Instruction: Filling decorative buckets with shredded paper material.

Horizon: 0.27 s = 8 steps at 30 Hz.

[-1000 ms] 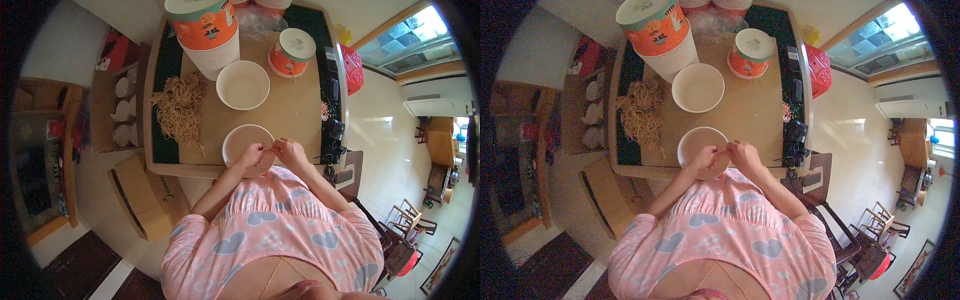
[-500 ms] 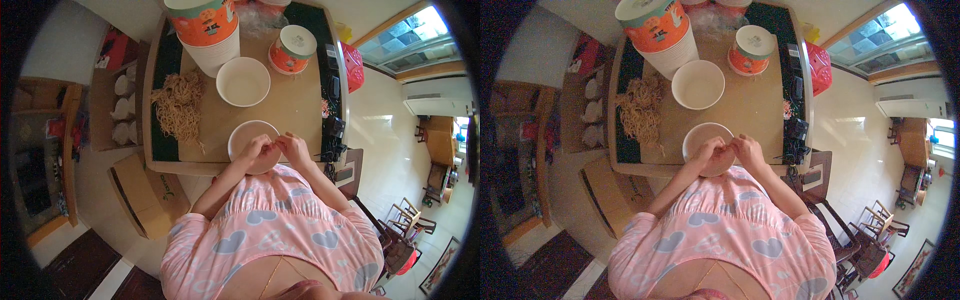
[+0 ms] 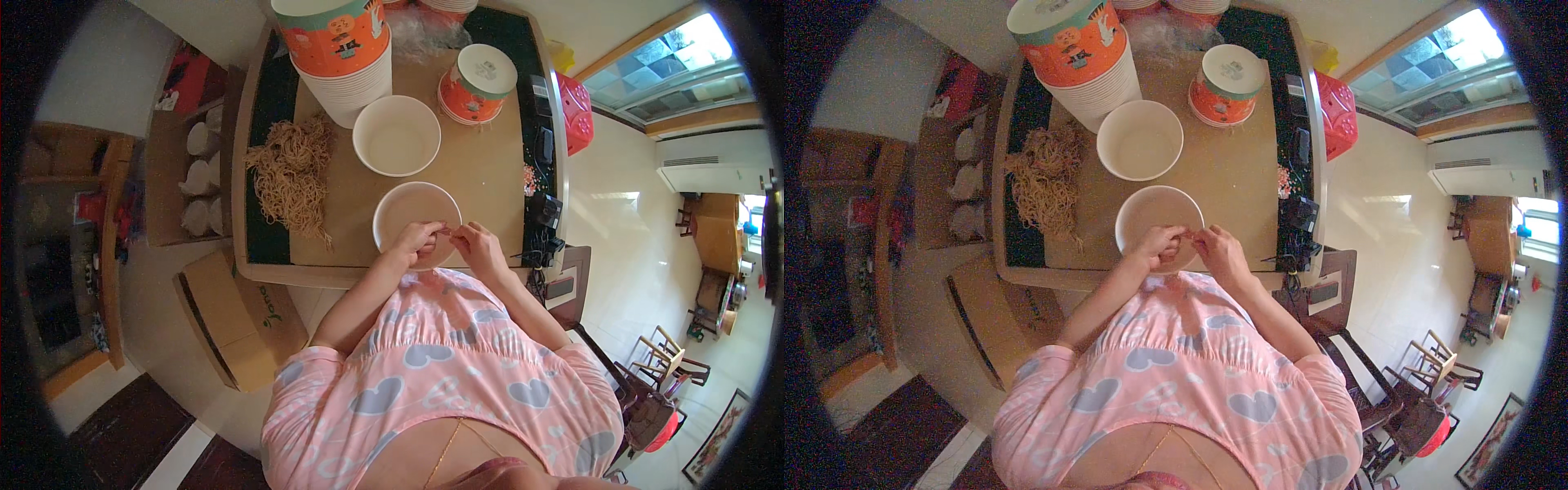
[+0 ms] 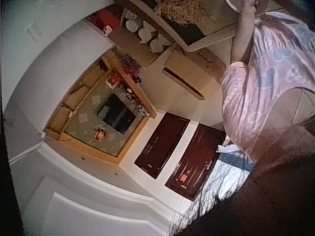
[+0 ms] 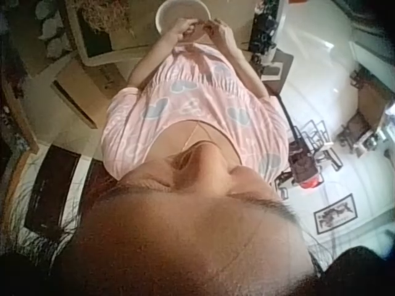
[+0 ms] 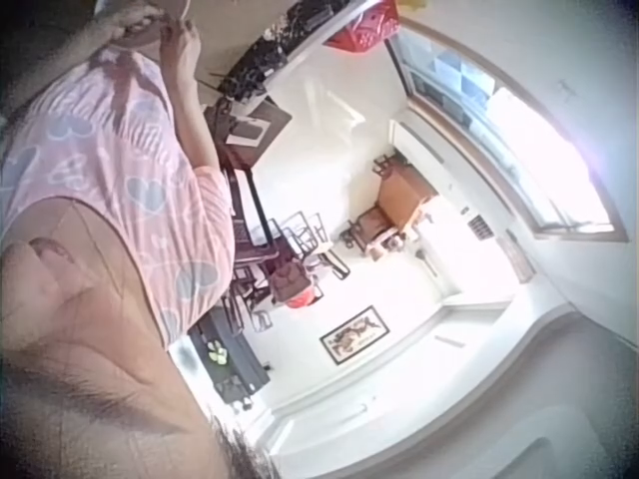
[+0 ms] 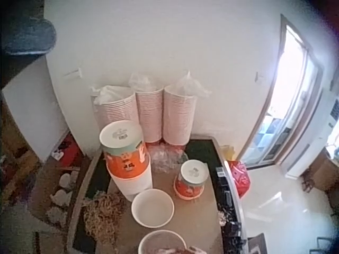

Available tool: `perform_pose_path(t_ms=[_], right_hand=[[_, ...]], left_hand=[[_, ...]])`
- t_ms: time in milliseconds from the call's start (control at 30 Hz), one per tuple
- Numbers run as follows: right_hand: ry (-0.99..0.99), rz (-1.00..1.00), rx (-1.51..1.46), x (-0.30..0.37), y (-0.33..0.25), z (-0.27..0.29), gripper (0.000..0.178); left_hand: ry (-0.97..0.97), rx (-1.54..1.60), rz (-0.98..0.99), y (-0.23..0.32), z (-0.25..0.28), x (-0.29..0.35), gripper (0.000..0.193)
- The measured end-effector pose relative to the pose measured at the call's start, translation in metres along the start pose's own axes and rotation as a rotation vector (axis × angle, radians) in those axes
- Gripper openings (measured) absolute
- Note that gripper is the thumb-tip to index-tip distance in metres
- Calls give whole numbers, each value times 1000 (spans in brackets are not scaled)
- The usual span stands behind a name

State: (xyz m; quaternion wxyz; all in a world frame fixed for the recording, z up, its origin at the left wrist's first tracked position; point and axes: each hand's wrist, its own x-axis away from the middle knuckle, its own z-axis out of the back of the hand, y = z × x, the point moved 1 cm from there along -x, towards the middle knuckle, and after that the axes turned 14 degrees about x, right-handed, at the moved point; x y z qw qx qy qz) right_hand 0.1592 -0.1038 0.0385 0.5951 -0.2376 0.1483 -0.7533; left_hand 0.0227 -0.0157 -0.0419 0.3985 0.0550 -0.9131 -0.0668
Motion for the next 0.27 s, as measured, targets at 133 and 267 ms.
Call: perform_pose_path(t_ms=[133, 267], right_hand=[[-4, 68, -9, 0, 1, 3, 15], [-86, 31, 11, -1, -3, 9, 18]], left_hand=[[114, 149, -75, -6, -16, -6, 18], [-481, 262, 182, -10, 44, -45, 22]])
